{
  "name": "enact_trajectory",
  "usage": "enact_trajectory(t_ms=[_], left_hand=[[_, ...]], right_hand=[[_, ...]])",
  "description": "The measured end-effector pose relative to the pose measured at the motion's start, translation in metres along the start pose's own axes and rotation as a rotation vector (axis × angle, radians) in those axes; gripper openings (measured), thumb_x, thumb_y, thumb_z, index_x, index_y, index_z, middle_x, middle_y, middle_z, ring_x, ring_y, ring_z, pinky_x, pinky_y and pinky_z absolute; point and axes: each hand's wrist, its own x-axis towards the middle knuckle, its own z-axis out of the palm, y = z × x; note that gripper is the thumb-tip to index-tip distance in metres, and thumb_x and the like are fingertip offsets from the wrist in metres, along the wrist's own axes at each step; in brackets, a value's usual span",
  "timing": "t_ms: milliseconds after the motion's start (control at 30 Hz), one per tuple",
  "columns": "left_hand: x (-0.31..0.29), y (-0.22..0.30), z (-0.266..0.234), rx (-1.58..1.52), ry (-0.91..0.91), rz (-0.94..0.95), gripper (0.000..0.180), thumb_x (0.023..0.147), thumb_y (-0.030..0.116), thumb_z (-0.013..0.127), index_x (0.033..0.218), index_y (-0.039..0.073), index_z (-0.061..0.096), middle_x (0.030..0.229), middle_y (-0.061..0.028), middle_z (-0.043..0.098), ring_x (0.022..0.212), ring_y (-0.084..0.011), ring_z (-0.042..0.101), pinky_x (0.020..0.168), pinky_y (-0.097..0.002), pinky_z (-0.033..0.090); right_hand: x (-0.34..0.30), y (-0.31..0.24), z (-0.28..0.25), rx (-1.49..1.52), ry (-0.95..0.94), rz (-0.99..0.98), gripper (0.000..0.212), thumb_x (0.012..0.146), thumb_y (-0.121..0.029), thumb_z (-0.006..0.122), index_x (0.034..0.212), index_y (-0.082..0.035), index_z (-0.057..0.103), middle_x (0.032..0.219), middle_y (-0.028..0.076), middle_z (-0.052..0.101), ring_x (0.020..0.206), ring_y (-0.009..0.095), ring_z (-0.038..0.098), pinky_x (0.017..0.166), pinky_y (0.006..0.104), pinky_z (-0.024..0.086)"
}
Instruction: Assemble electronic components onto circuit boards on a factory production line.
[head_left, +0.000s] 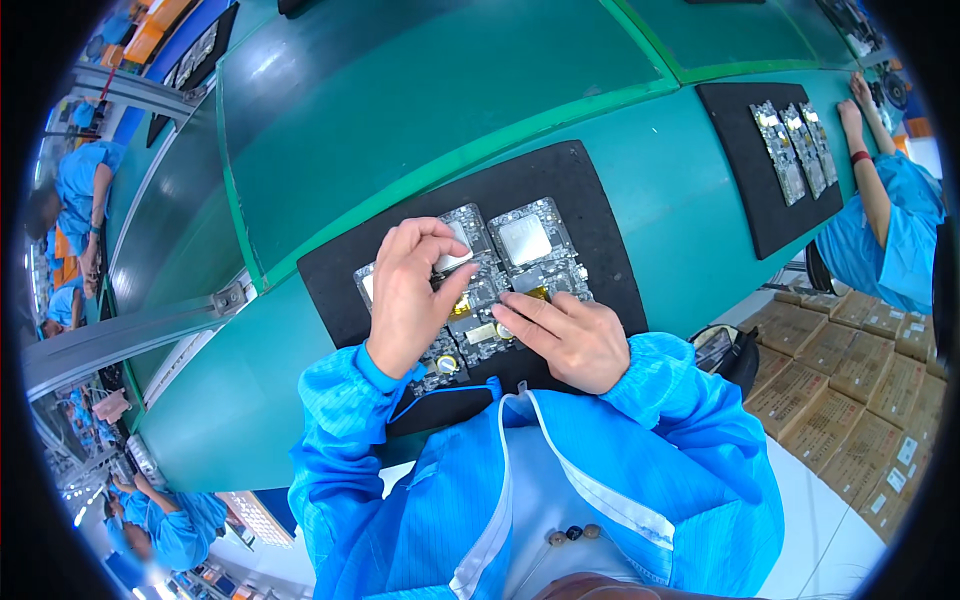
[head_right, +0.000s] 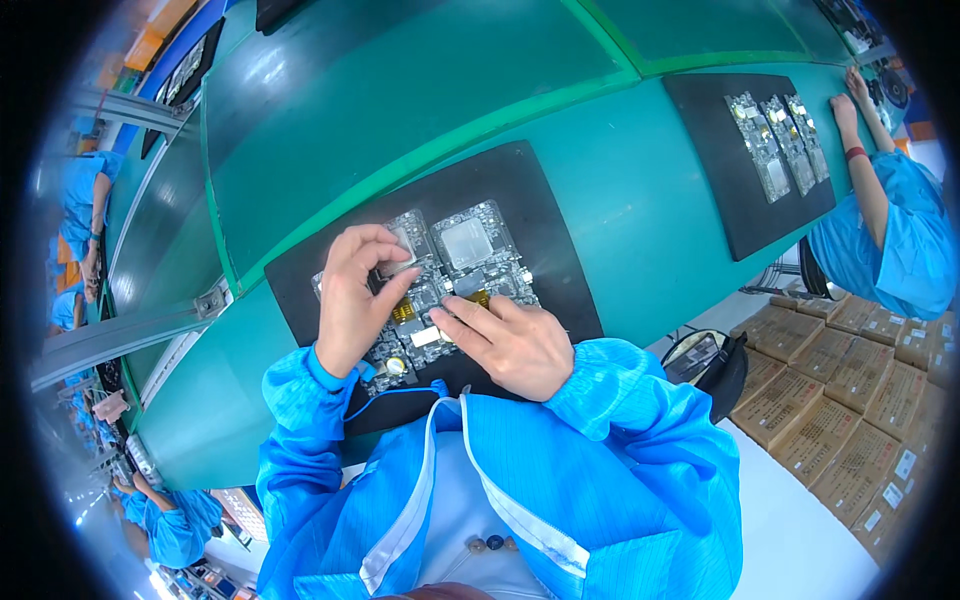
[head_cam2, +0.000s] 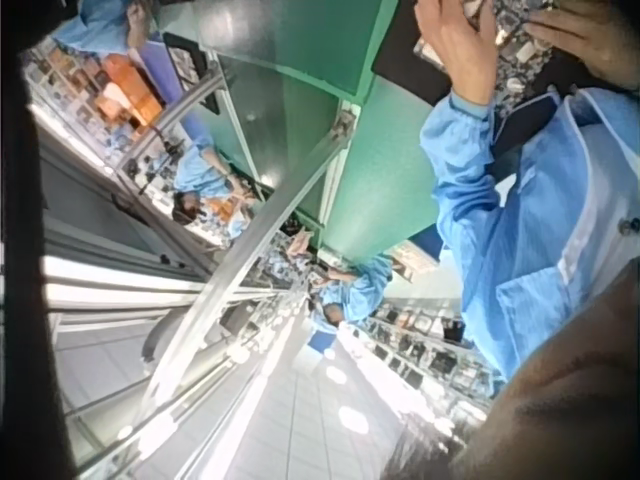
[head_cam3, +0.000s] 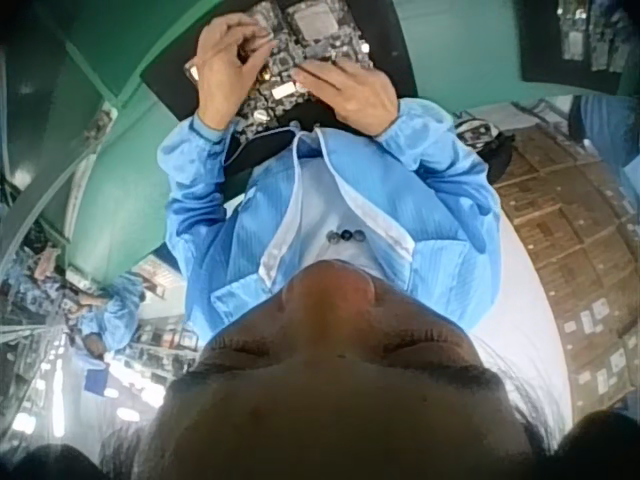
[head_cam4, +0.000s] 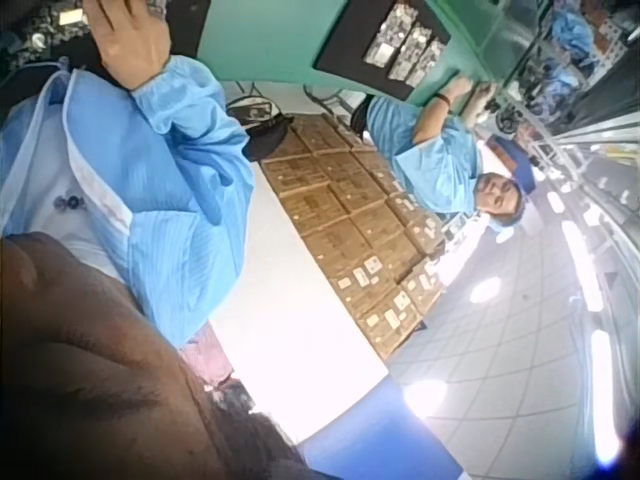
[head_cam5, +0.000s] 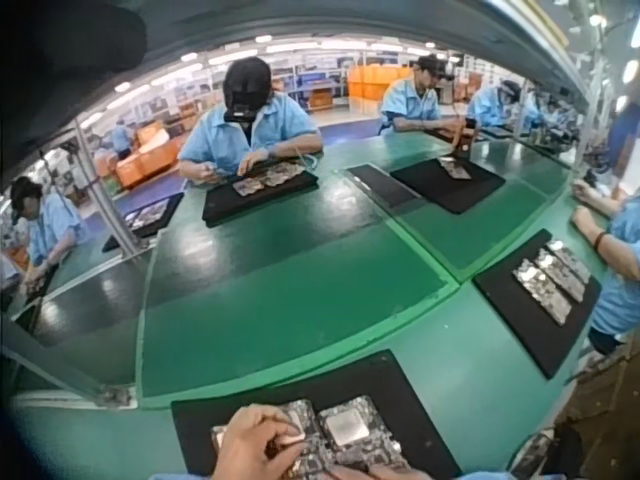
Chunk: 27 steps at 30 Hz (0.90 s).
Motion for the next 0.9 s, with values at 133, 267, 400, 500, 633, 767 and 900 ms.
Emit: enact_trajectory(t_ms=[133, 267, 400, 500, 633, 767, 900], left_hand=[[0.000, -0.002, 0.008, 0.047, 0.016, 0.042, 0.019, 0.074, 0.004, 0.085, 0.089, 0.005, 0.073, 0.107, -0.0069, 0.063, 0.101, -0.0288, 0.060, 0.086, -0.0419, 0.047], [0.000, -0.008, 0.010, 0.062, 0.032, 0.092, 0.017, 0.074, 0.005, 0.084, 0.086, 0.007, 0.073, 0.106, -0.0050, 0.063, 0.101, -0.0277, 0.059, 0.087, -0.0422, 0.043], [0.000, -0.008, 0.010, 0.021, 0.041, 0.075, 0.015, 0.075, 0.003, 0.083, 0.086, 0.005, 0.073, 0.106, -0.0066, 0.065, 0.100, -0.0285, 0.059, 0.085, -0.0403, 0.046], [0.000, -0.007, 0.012, 0.015, 0.046, 0.084, 0.015, 0.075, 0.004, 0.083, 0.087, 0.005, 0.074, 0.107, -0.0064, 0.065, 0.100, -0.0285, 0.059, 0.087, -0.0414, 0.045], [-0.001, -0.009, 0.013, 0.057, 0.037, 0.115, 0.016, 0.076, 0.006, 0.083, 0.088, 0.007, 0.073, 0.110, -0.0054, 0.063, 0.101, -0.0281, 0.059, 0.088, -0.0424, 0.044], [0.000, -0.007, 0.014, 0.034, 0.063, 0.137, 0.015, 0.077, 0.008, 0.083, 0.087, 0.008, 0.071, 0.112, -0.0045, 0.062, 0.103, -0.0274, 0.058, 0.087, -0.0429, 0.043], [-0.001, -0.010, 0.015, 0.050, 0.049, 0.155, 0.015, 0.077, 0.009, 0.082, 0.087, 0.008, 0.071, 0.112, -0.0042, 0.063, 0.103, -0.0271, 0.058, 0.088, -0.0429, 0.043]], right_hand=[[-0.005, 0.003, -0.007, -0.085, -0.071, 0.015, 0.056, 0.076, -0.007, 0.066, 0.132, -0.007, 0.070, 0.132, 0.004, 0.069, 0.076, 0.018, 0.058, 0.062, 0.0305, 0.056], [-0.008, 0.014, -0.016, -0.160, -0.024, 0.081, 0.063, 0.070, -0.001, 0.067, 0.132, -0.008, 0.070, 0.128, 0.005, 0.070, 0.075, 0.020, 0.061, 0.060, 0.0321, 0.056], [0.004, 0.010, -0.012, -0.107, 0.064, 0.165, 0.061, 0.069, 0.003, 0.069, 0.129, -0.008, 0.071, 0.119, 0.005, 0.067, 0.081, 0.024, 0.067, 0.062, 0.0361, 0.058], [0.023, 0.001, -0.004, -0.104, 0.086, 0.224, 0.056, 0.072, 0.004, 0.069, 0.127, -0.007, 0.072, 0.112, 0.005, 0.063, 0.085, 0.025, 0.069, 0.063, 0.0373, 0.058], [0.030, 0.000, 0.006, -0.153, 0.078, 0.253, 0.053, 0.072, 0.004, 0.070, 0.124, -0.007, 0.073, 0.109, 0.006, 0.063, 0.082, 0.023, 0.068, 0.062, 0.0366, 0.058], [0.030, -0.004, 0.001, -0.178, 0.054, 0.249, 0.051, 0.072, 0.003, 0.070, 0.122, -0.007, 0.074, 0.107, 0.006, 0.063, 0.081, 0.023, 0.067, 0.061, 0.0364, 0.057], [0.013, -0.012, -0.011, -0.050, 0.002, 0.231, 0.049, 0.073, 0.006, 0.071, 0.120, -0.006, 0.076, 0.102, 0.008, 0.066, 0.082, 0.026, 0.070, 0.066, 0.0360, 0.058]])
